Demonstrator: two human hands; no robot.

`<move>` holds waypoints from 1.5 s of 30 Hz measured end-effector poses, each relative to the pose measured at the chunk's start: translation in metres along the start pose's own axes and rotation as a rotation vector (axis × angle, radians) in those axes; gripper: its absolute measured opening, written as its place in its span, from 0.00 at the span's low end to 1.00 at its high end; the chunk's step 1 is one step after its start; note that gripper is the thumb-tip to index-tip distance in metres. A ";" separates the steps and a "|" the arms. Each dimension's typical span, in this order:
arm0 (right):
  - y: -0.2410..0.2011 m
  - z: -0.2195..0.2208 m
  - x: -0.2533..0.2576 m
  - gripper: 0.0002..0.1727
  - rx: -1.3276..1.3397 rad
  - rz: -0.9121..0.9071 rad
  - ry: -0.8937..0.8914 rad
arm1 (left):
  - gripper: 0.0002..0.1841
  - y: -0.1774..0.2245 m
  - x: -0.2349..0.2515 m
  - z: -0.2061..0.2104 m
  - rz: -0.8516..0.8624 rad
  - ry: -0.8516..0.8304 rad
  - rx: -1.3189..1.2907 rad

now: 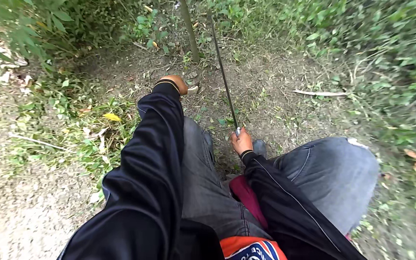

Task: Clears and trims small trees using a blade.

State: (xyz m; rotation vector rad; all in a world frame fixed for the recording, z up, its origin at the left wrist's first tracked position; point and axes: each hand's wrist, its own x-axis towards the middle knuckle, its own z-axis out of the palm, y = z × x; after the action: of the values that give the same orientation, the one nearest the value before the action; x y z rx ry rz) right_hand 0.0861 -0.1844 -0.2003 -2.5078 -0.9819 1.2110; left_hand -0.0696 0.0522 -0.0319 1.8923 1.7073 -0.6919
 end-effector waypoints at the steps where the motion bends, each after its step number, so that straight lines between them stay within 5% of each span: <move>1: 0.008 0.002 0.002 0.26 -0.056 0.046 -0.076 | 0.16 0.000 -0.002 0.000 -0.004 0.002 -0.015; 6: 0.025 0.007 0.004 0.25 0.024 0.178 -0.251 | 0.16 0.001 -0.008 0.000 -0.006 0.013 -0.039; 10: 0.005 0.001 -0.001 0.22 0.303 0.130 -0.156 | 0.17 0.000 0.000 0.001 0.004 -0.010 -0.001; 17: 0.002 -0.006 -0.005 0.22 0.221 -0.018 0.121 | 0.15 0.001 -0.002 0.001 -0.012 -0.008 -0.046; 24: 0.045 0.014 0.000 0.23 0.054 0.303 -0.335 | 0.15 0.005 0.000 0.001 0.014 -0.002 0.043; 31: 0.014 0.002 0.001 0.22 0.536 0.232 -0.092 | 0.16 0.004 -0.002 -0.001 0.010 -0.004 -0.016; 38: 0.001 -0.013 0.005 0.22 0.392 0.068 0.176 | 0.15 0.000 0.001 0.000 0.012 -0.027 -0.033; 42: 0.030 -0.008 0.021 0.25 0.256 0.236 -0.084 | 0.16 0.002 0.004 0.001 0.013 -0.024 -0.017; 45: 0.041 0.005 0.017 0.22 0.470 0.329 -0.156 | 0.16 0.004 0.004 0.002 0.014 -0.027 0.004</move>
State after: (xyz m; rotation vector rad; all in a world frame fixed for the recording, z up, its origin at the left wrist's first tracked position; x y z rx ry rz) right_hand 0.1101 -0.2049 -0.2317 -2.2678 -0.2584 1.5346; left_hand -0.0657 0.0533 -0.0358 1.8871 1.6757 -0.7132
